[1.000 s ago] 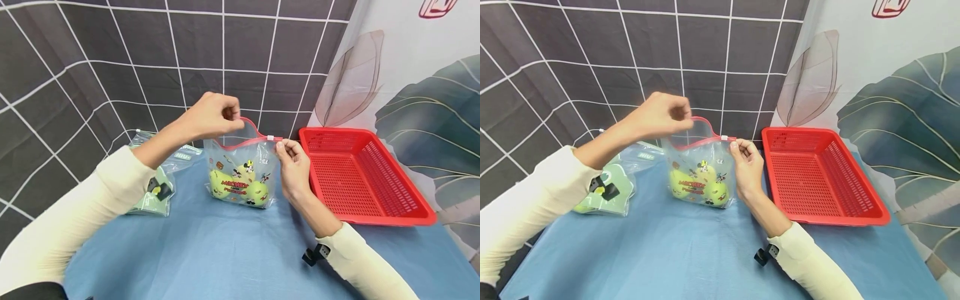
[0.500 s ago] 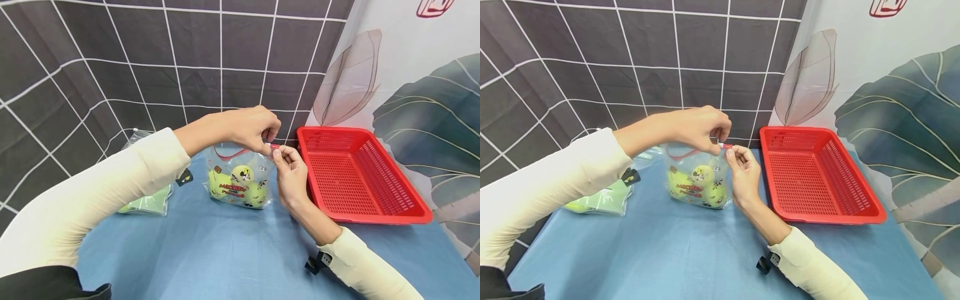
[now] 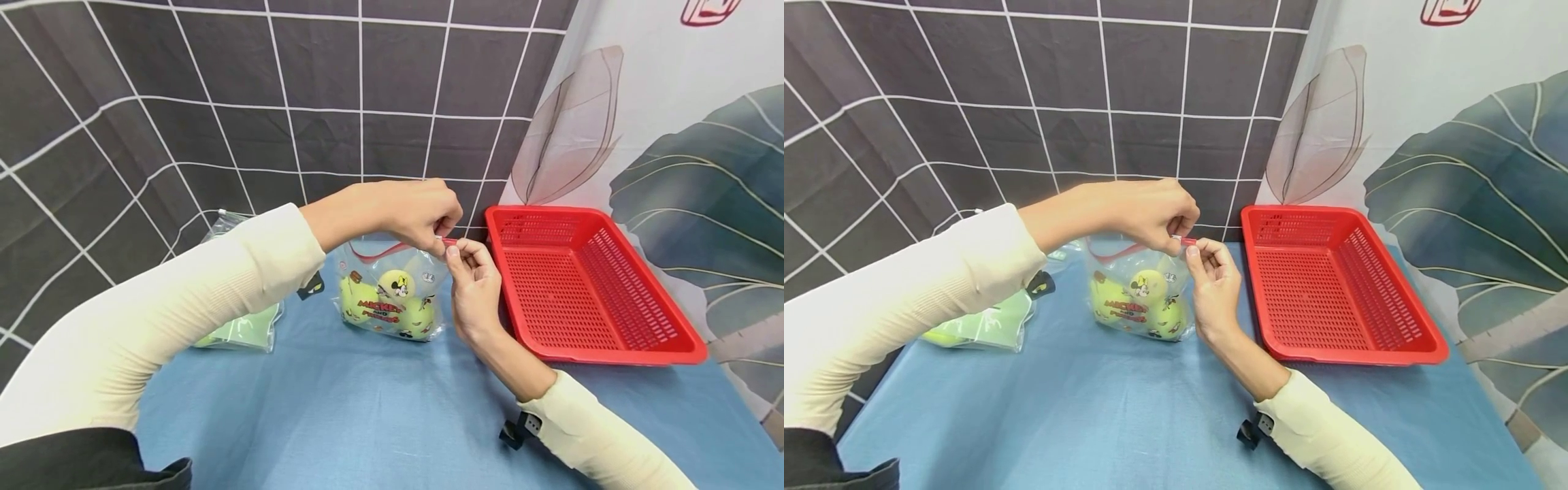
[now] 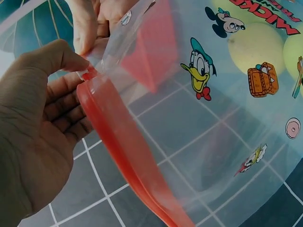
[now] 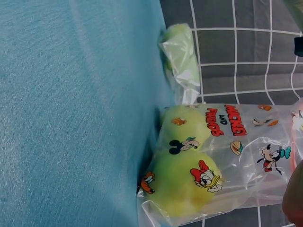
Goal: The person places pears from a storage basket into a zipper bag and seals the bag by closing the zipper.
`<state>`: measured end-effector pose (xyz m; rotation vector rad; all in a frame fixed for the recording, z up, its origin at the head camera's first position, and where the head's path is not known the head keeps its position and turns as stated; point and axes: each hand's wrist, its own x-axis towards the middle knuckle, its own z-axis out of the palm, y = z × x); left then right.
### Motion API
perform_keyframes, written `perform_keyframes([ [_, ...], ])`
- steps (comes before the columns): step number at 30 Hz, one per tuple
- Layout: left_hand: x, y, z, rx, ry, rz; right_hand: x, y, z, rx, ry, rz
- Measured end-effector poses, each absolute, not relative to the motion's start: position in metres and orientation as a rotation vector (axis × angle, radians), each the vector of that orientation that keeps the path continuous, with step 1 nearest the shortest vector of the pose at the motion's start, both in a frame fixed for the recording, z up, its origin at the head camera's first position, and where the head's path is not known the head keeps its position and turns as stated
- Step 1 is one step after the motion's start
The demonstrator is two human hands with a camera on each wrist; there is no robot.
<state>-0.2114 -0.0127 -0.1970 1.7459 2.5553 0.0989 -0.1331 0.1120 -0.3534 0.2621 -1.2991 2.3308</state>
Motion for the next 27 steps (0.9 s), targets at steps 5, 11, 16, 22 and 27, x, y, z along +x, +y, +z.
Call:
perform_keyframes([
  [5, -0.211, -0.013, -0.196, 1.748, 2.558, 0.075, -0.133, 0.109, -0.354, 0.271, -1.298, 2.317],
  [11, -0.208, -0.016, -0.196, 1.728, 2.561, 0.089, -0.131, 0.11, -0.354, 0.284, -1.318, 2.282],
  [16, -0.206, -0.021, -0.196, 1.706, 2.561, 0.14, -0.129, 0.111, -0.354, 0.327, -1.34, 2.258],
  [22, -0.207, -0.028, -0.198, 1.68, 2.567, 0.186, -0.127, 0.11, -0.352, 0.352, -1.358, 2.255],
  [27, -0.209, -0.032, -0.199, 1.69, 2.561, 0.194, -0.127, 0.109, -0.351, 0.348, -1.329, 2.264],
])
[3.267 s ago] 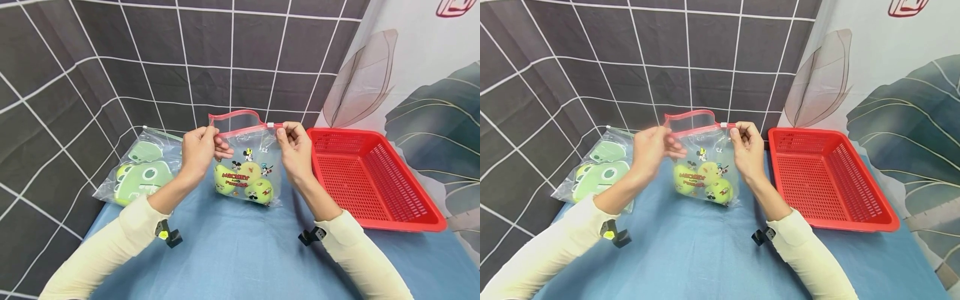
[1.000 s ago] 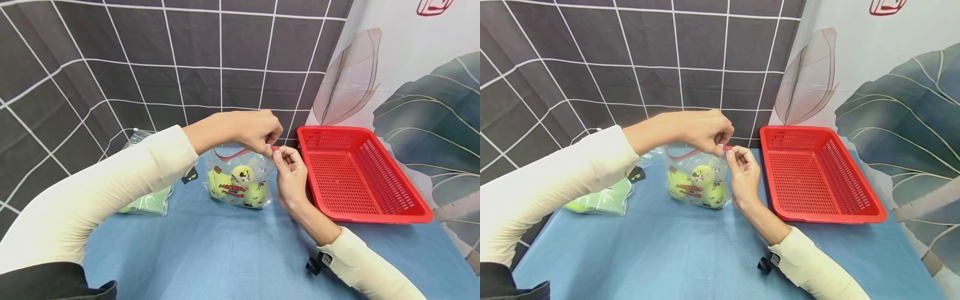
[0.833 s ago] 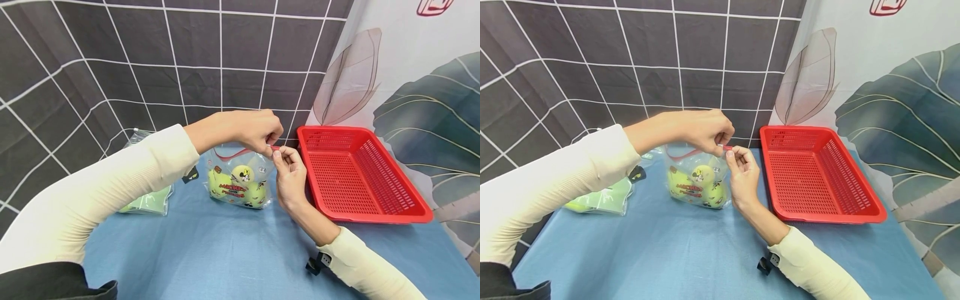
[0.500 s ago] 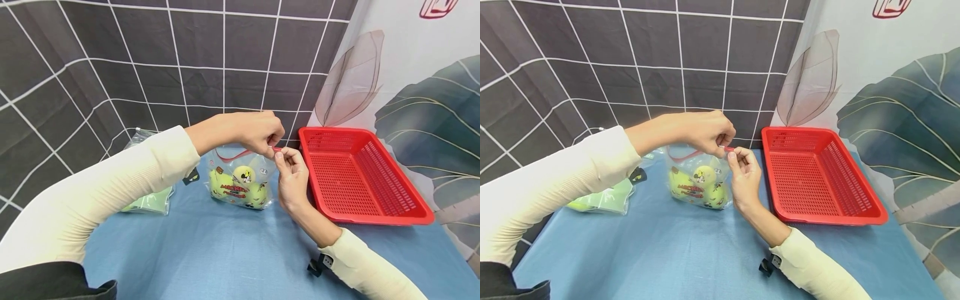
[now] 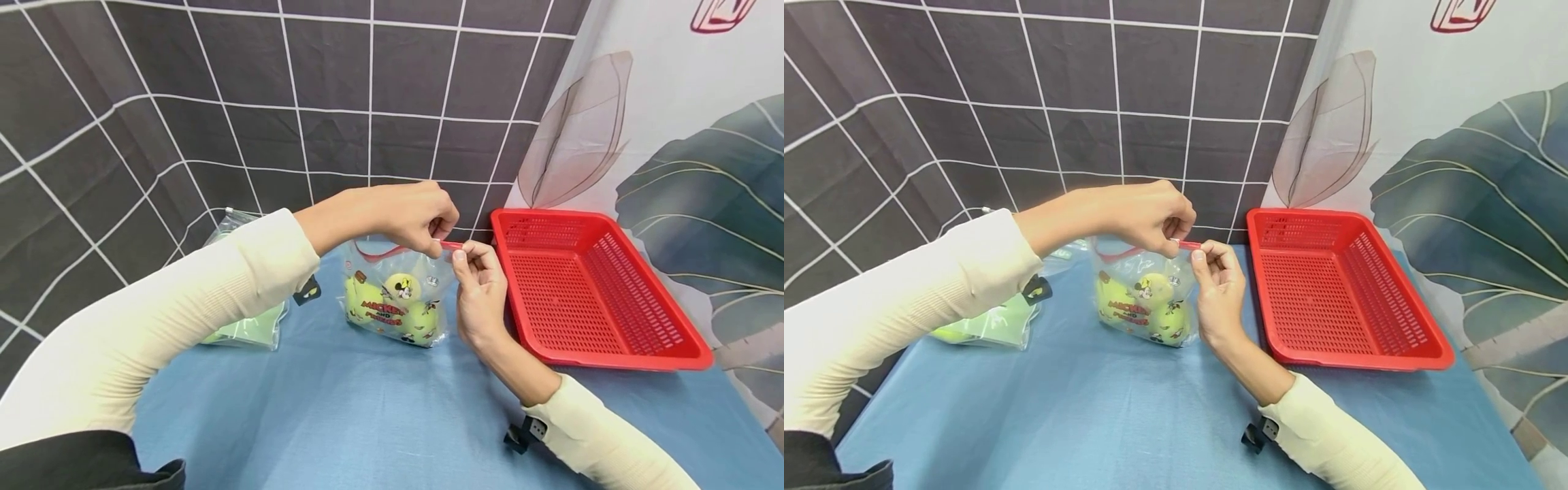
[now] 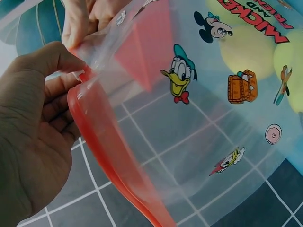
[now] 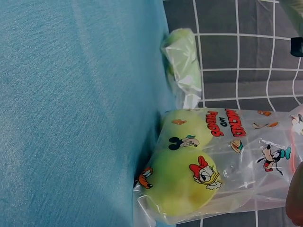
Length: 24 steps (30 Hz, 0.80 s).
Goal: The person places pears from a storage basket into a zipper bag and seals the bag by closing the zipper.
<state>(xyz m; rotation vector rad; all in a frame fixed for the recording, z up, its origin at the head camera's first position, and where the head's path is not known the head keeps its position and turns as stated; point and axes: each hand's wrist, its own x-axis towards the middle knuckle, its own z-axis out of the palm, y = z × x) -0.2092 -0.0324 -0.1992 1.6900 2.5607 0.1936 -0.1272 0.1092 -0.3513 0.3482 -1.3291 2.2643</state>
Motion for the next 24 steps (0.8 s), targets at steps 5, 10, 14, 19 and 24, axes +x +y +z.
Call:
perform_keyframes([
  [5, -0.213, -0.038, -0.199, 1.684, 2.565, 0.187, -0.127, 0.113, -0.351, 0.345, -1.308, 2.277],
  [10, -0.216, -0.047, -0.198, 1.648, 2.571, 0.188, -0.126, 0.115, -0.351, 0.346, -1.308, 2.285],
  [14, -0.216, -0.056, -0.196, 1.594, 2.591, 0.186, -0.124, 0.116, -0.351, 0.352, -1.304, 2.296],
  [19, -0.214, -0.069, -0.194, 1.562, 2.596, 0.215, -0.121, 0.115, -0.35, 0.363, -1.304, 2.309],
  [24, -0.214, -0.081, -0.194, 1.522, 2.603, 0.235, -0.119, 0.114, -0.35, 0.364, -1.291, 2.32],
])
